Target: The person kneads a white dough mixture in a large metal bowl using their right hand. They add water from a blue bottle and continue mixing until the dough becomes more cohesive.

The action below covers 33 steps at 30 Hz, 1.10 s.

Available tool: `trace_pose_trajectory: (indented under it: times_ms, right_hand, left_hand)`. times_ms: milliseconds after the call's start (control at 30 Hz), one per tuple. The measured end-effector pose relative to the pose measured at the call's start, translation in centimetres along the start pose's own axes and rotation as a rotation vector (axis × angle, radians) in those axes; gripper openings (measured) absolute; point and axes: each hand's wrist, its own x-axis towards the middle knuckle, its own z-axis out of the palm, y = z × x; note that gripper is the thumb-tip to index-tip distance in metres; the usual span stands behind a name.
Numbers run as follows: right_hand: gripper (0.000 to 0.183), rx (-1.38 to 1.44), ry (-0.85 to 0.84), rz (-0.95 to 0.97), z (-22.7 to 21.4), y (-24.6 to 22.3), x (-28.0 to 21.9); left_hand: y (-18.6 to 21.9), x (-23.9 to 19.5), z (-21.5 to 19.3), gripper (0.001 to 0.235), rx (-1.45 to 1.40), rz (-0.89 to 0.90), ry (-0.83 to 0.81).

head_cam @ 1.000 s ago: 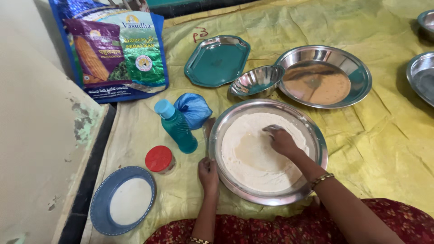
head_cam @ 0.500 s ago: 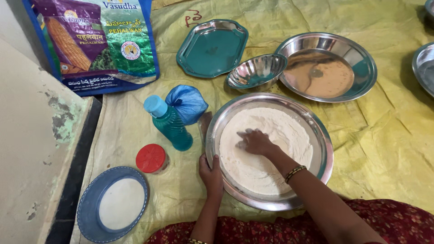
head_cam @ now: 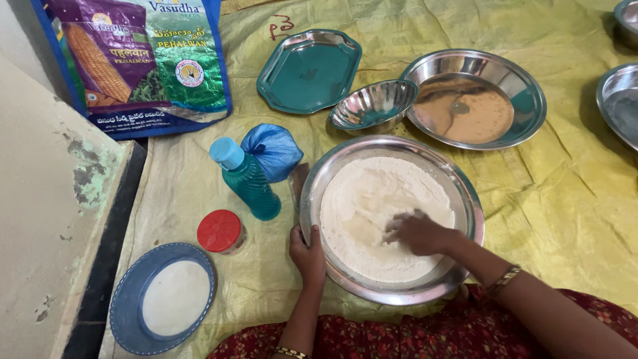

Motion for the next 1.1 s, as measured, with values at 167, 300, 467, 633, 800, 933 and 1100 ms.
trace_pose_trajectory:
  times_ms: [167,300,467,633,800,933,1100]
  right_hand:
    - [0.050,0.268,0.256,0.102,0.3,6.4,1.5]
    - [0.043,0.384,0.624,0.065,0.1,10.7,6.4]
    - [0.055,0.313,0.688,0.176,-0.2,6.9,12.7]
    - [0.066,0.298,0.417,0.281,-1.0,-0.1,13.4]
    - [0.071,0.178,0.245,0.173,-0.7,-3.1,11.5]
    - [0.057,0.118,0.189,0.052,0.1,-3.7,9.0]
    - [0.042,-0.088,0.035,-0.081,-0.5,-3.5,3.4]
  left_hand:
    - [-0.4,0.1,0.1,0.034,0.009,-0.012,0.016]
    - [-0.9,0.2,0.2,0.034,-0.015,-0.003,0.024]
    - [-1.3,0.3,0.3,0.032,-0.020,0.044,0.038]
    - [-1.2,0.2,0.2,0.031,-0.030,-0.007,0.019]
    - [-0.9,0.2,0.2,0.034,-0.074,-0.022,0.025]
    - [-0.3,-0.1,0.1,0.037,-0.159,-0.095,0.030]
    - [0.3,-1.5,-0.3,0.034,-0.173,-0.133,0.068]
